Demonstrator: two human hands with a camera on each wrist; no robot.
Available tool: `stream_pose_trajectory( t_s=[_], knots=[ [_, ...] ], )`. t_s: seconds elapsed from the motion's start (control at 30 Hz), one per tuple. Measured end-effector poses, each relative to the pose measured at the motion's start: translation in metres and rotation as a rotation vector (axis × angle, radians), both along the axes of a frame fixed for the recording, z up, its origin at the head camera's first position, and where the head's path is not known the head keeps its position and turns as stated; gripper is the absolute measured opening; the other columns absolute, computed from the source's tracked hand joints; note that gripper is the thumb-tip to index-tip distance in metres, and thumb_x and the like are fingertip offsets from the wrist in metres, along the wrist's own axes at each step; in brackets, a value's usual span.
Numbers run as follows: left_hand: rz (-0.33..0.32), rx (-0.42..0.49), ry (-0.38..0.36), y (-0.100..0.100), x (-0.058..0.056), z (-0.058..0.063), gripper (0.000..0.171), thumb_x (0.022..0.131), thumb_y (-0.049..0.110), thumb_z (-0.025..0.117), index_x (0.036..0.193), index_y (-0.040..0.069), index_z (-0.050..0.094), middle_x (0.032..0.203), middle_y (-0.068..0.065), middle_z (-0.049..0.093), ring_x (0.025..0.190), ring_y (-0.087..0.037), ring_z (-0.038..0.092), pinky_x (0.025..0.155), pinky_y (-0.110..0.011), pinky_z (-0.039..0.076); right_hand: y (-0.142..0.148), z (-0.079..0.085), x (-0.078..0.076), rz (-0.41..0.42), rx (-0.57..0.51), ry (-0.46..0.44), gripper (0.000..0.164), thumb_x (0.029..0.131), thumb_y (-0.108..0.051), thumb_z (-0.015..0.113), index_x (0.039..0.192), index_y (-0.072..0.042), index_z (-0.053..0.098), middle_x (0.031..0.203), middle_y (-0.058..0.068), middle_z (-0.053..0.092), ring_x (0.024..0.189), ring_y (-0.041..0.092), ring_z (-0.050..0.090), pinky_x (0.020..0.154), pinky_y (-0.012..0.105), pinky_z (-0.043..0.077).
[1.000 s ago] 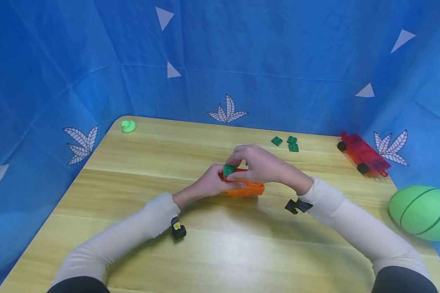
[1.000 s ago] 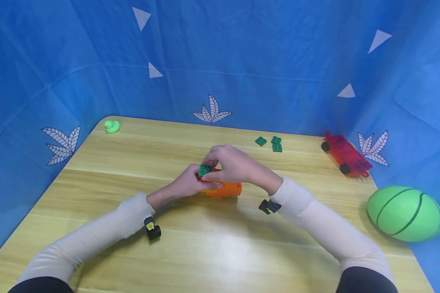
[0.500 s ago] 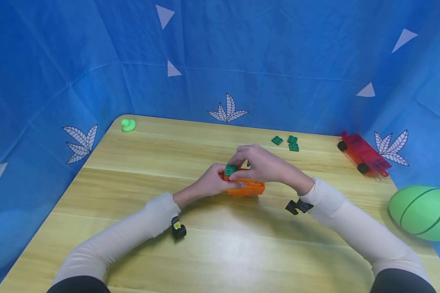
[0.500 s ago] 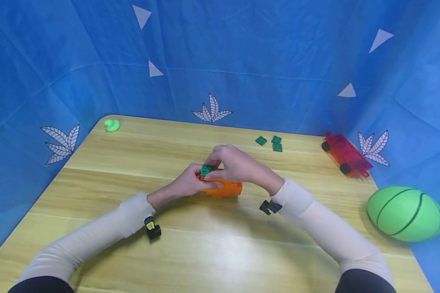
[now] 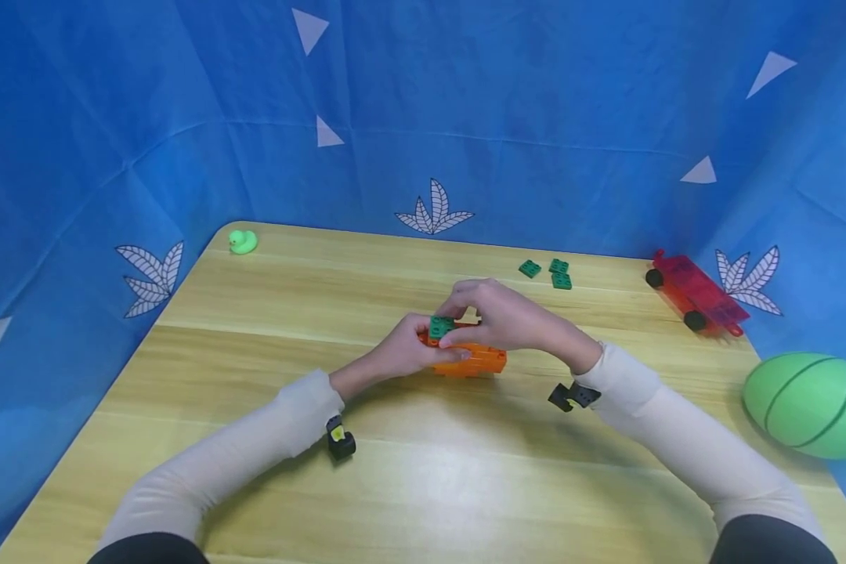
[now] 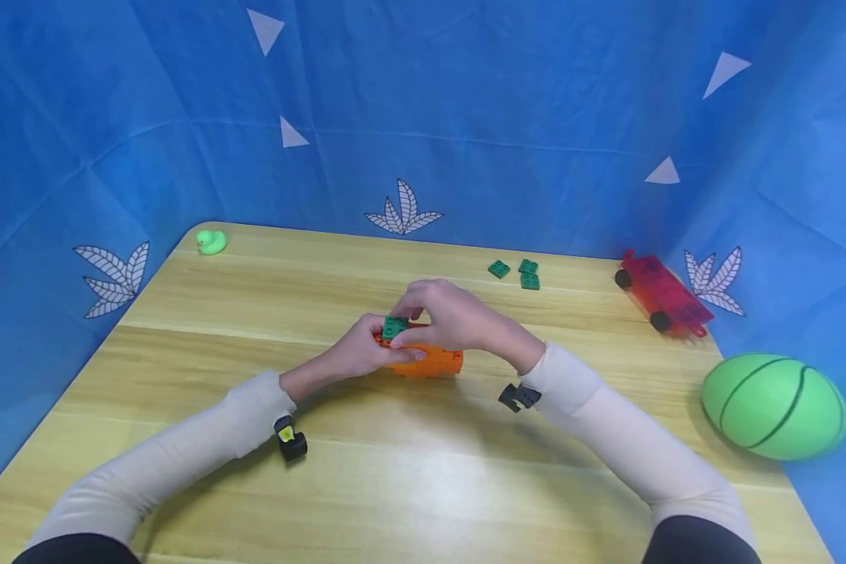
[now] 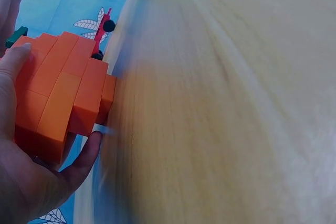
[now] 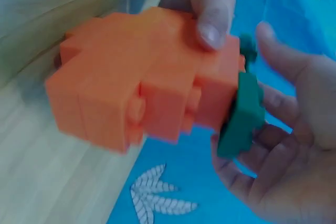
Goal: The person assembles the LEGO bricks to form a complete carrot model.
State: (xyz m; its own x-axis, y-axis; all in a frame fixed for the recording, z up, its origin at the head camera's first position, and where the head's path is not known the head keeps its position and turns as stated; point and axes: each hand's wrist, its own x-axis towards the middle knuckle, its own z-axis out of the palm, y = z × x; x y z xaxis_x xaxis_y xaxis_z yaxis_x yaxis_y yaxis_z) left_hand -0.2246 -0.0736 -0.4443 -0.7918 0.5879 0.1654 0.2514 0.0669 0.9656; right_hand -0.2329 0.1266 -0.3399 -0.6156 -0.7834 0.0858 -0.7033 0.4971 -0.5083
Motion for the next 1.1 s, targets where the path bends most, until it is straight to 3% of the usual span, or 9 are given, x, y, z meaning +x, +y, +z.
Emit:
stream_pose_trajectory(
  t_s=[0.17,0.3,0.43,0.6,0.73,0.83,0.97,1.1],
  knots=[
    [0.002,-0.025,-0.053,-0.001,0.001,0.001,0.019,0.091,0.015,0.079,0.109,0.008,0.077,0.099,-0.005,0.079,0.071,-0.017,0.062,0.062,-0.023,0.051,0.023,0.008,-0.014,-0.092,0.014,-0.021,0.039,0.090,-0.033,0.080,0.124,-0.013,0.074,0.116,0.004,0.074,0.104,0.024,0.069,0.085,0.044,0.060],
    [0.019,-0.033,-0.079,-0.001,0.001,0.002,0.024,0.090,0.017,0.080,0.112,0.008,0.077,0.104,-0.009,0.080,0.069,-0.017,0.063,0.059,-0.024,0.051,0.056,0.006,-0.042,-0.210,0.052,-0.033,0.040,0.093,-0.032,0.077,0.127,-0.011,0.072,0.122,0.011,0.073,0.108,0.028,0.068,0.085,0.045,0.059],
    [0.020,-0.044,-0.084,-0.002,0.002,0.002,0.024,0.090,0.018,0.081,0.111,0.009,0.077,0.104,-0.009,0.080,0.066,-0.019,0.059,0.056,-0.025,0.047,0.098,-0.010,-0.073,-0.359,0.093,-0.055,0.041,0.097,-0.028,0.072,0.131,-0.004,0.068,0.125,0.021,0.070,0.109,0.035,0.068,0.089,0.052,0.057],
    [0.026,-0.062,-0.085,0.000,0.002,0.000,0.023,0.089,0.020,0.081,0.109,0.008,0.077,0.105,-0.008,0.080,0.074,-0.017,0.067,0.060,-0.026,0.052,0.139,-0.037,-0.101,-0.527,0.226,-0.101,0.048,0.100,-0.023,0.068,0.140,0.001,0.059,0.137,0.031,0.059,0.118,0.048,0.062,0.098,0.062,0.051],
    [0.036,-0.068,-0.090,0.000,0.002,0.000,0.023,0.090,0.021,0.081,0.109,0.008,0.077,0.103,-0.008,0.080,0.069,-0.018,0.062,0.059,-0.025,0.049,0.157,-0.055,-0.112,-0.577,0.301,-0.112,0.051,0.100,-0.017,0.067,0.144,0.005,0.054,0.148,0.037,0.045,0.134,0.056,0.045,0.107,0.068,0.041],
    [0.041,-0.075,-0.102,0.000,0.004,0.000,0.024,0.090,0.022,0.081,0.109,0.008,0.076,0.102,-0.008,0.080,0.067,-0.018,0.058,0.057,-0.024,0.046,0.162,-0.065,-0.117,-0.591,0.315,-0.100,0.048,0.098,-0.013,0.067,0.140,0.007,0.057,0.150,0.038,0.043,0.141,0.058,0.035,0.113,0.069,0.035],
    [0.041,-0.085,-0.111,0.000,0.004,0.000,0.025,0.089,0.023,0.082,0.109,0.009,0.077,0.103,-0.006,0.080,0.071,-0.018,0.062,0.059,-0.024,0.049,0.165,-0.073,-0.118,-0.597,0.319,-0.059,0.043,0.095,-0.010,0.070,0.132,0.010,0.063,0.143,0.038,0.050,0.138,0.056,0.041,0.113,0.067,0.037],
    [0.035,-0.076,-0.105,-0.001,0.003,-0.001,0.025,0.089,0.022,0.082,0.110,0.010,0.076,0.104,-0.006,0.080,0.070,-0.018,0.062,0.058,-0.025,0.049,0.164,-0.074,-0.116,-0.608,0.303,-0.077,0.042,0.095,-0.011,0.072,0.130,0.010,0.064,0.137,0.037,0.056,0.130,0.054,0.049,0.108,0.065,0.043]
  ],
)
